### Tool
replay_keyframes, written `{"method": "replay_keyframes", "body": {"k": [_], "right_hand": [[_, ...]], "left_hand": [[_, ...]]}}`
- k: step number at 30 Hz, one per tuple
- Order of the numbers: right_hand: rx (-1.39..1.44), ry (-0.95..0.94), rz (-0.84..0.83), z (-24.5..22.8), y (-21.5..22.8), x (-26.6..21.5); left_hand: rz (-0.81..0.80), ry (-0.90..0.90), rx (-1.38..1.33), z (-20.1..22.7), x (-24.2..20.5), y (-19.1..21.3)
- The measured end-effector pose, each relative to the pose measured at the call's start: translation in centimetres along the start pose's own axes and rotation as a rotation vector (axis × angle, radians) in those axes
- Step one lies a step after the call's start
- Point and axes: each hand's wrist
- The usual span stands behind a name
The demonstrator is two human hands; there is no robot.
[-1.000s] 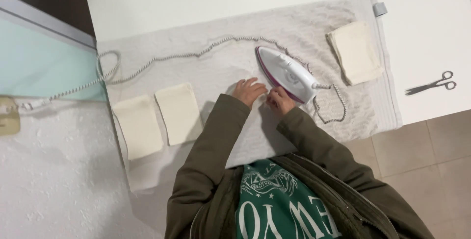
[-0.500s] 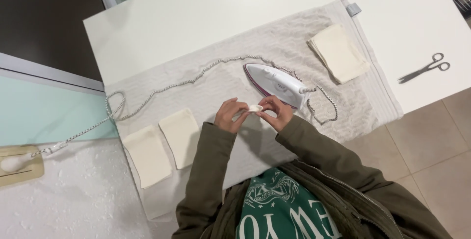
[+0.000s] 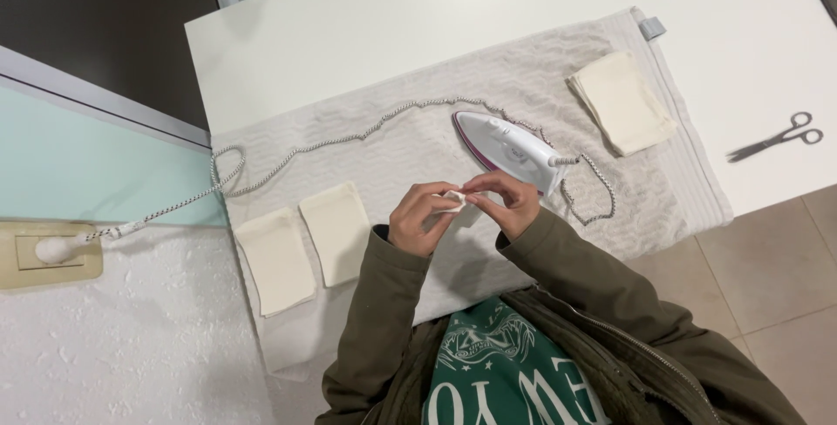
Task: Ironing small white pieces of fabric on a workspace table.
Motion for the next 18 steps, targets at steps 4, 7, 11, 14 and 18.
{"method": "replay_keyframes", "body": {"k": [4,7,11,14,18], "right_hand": [[-0.154,0.142,-0.072,-0.1,0.5,-0.4],[-0.253,0.272,-0.032,-2.2,0.2,-0.4],[-0.324,0.332,0.059,-3.3,0.0,-0.2],[-0.359,0.423,0.036,-4.1,0.0,-0.1],[-0.471,0.511,0.048,-4.3,-0.2,-0.1]], "left_hand": [[0.011,0.087,-0.081,0.7,0.0,0.0],[0.013,0.072,-0.110,0.9,-0.2,-0.1],[0.041,0.076,-0.138,1.0,-0.3,0.1],[0.037,0.084,-0.152,1.1,-0.5,0.2],[0.032,0.176,-0.238,1.9,-0.6,0.2]]}}
Point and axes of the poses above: each hand's wrist, its own x-axis towards the middle knuckle, its own y-axis out of the back of the hand, z = x × y, and after that the axes turned 8 degrees about -x, right-handed
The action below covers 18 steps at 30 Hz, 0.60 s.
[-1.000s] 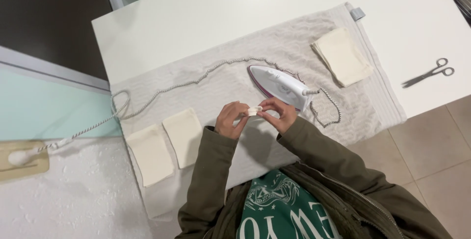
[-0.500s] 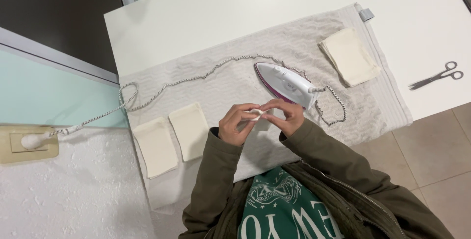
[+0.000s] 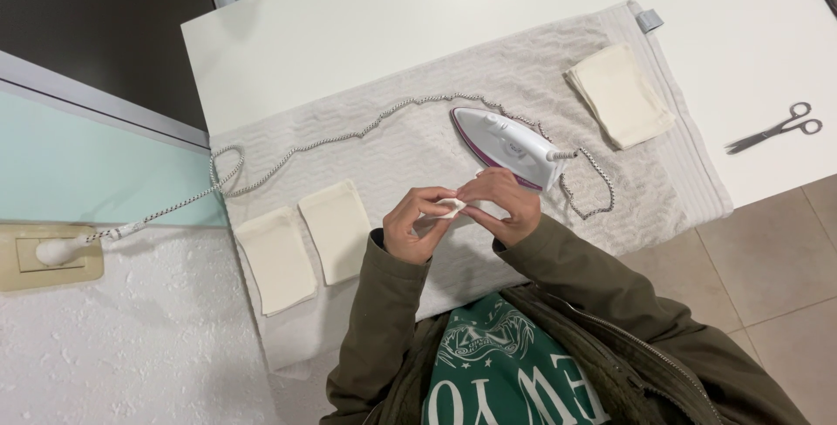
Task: Ironing small white pieces of fabric on a workspace table.
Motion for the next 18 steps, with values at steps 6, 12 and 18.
{"method": "replay_keyframes", "body": {"k": [6,12,18], "right_hand": [[-0.126,0.120,-0.038,-1.2,0.3,0.6],[-0.172,0.183,-0.090,-1.1,-0.4,0.5],[-0.089,0.250,-0.243,-0.5,-0.4,0.8]], "left_hand": [[0.023,-0.071,0.036,0.9,-0.2,0.1],[0.039,-0.246,0.198,1.9,0.2,0.1],[-0.021,-0.263,0.145,1.4,-0.4,0.2]]}}
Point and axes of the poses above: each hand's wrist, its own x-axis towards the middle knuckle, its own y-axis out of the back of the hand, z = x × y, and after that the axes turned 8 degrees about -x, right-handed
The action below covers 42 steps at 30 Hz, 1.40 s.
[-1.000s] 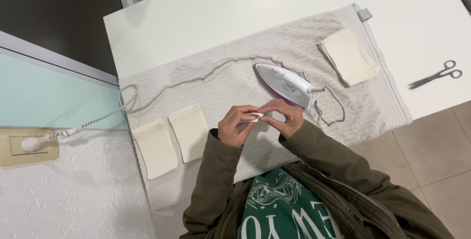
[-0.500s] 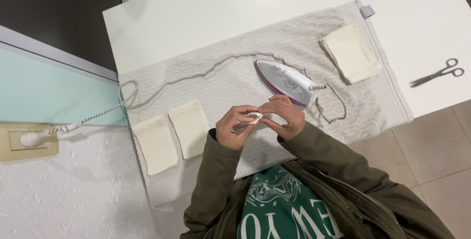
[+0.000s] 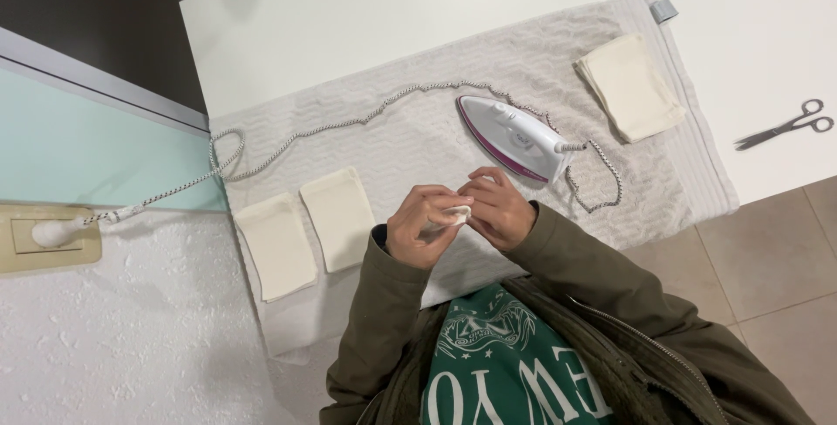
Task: Ironing small white pieces of fabric on a workspace table.
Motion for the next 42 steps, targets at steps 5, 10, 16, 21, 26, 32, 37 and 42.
{"method": "replay_keyframes", "body": {"k": [5,10,16,21,26,32,37,42], "right_hand": [[0.117,-0.171,-0.053,-0.3,0.3,-0.6],[0.171,-0.315,0.028,-0.7,0.7,-1.3],[0.379,-0.238,0.151,-2.2,-0.1,0.0],[0.267,-0.423,0.068,-3.0,0.7,0.4],[0.246,-0.348,0.129,-3.5,1.2,1.0],[0.195,-0.316,0.151,-3.7,1.9,1.8],[0.243,-0.364,0.120,-3.0,1.0,0.5],[0.197,-0.327,0.110,-3.4,1.5,1.5]], "left_hand": [[0.075,0.123,-0.143,-0.9,-1.9,0.6],[0.311,0.305,-0.301,-3.1,-5.0,0.5],[0.362,0.313,-0.351,-2.9,-5.6,-0.1],[0.354,0.331,-0.345,-2.4,-5.9,0.1],[0.308,0.282,-0.446,-1.2,-4.9,0.1],[0.316,0.276,-0.418,-1.4,-5.3,0.1],[0.348,0.290,-0.334,-1.7,-5.6,0.1],[0.322,0.496,-0.274,0.6,-3.4,0.8]]}}
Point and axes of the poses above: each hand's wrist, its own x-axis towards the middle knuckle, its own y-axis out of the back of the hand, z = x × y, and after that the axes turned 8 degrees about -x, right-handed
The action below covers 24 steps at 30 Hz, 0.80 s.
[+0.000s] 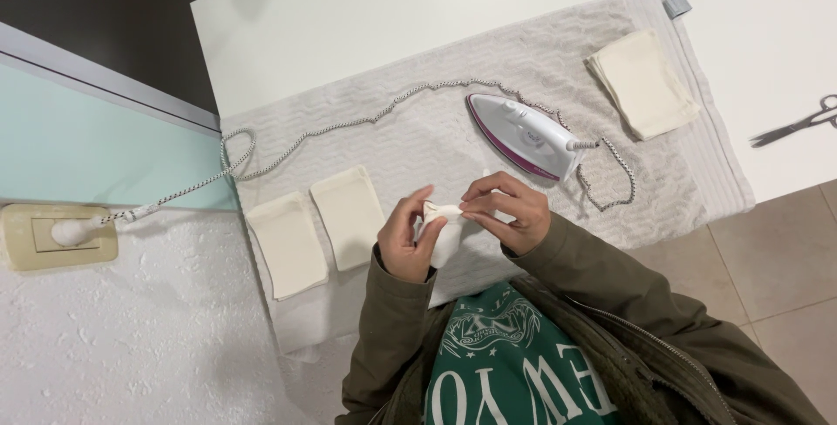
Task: Ironing small white pieces of fabric on a workspace table.
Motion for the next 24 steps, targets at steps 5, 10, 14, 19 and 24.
{"method": "replay_keyframes", "body": {"k": [5,10,14,19,24], "right_hand": [[0.035,-0.049,-0.075,-0.1,-0.1,0.1],[0.063,0.005,-0.021,0.3,-0.3,-0.1],[0.059,0.008,-0.033,0.3,-0.6,-0.1],[0.003,0.057,-0.056,1.2,-1.1,-0.9],[-0.066,-0.022,-0.068,1.3,-0.4,-1.0]], "left_hand": [[-0.063,-0.068,0.265,0.9,0.1,-0.1],[-0.072,-0.083,0.264,0.1,0.2,0.2],[-0.141,-0.134,0.184,-0.6,0.0,0.4],[-0.100,-0.087,0.319,-0.5,0.1,0.2],[-0.153,-0.035,-0.130,-1.1,0.0,0.6]]}}
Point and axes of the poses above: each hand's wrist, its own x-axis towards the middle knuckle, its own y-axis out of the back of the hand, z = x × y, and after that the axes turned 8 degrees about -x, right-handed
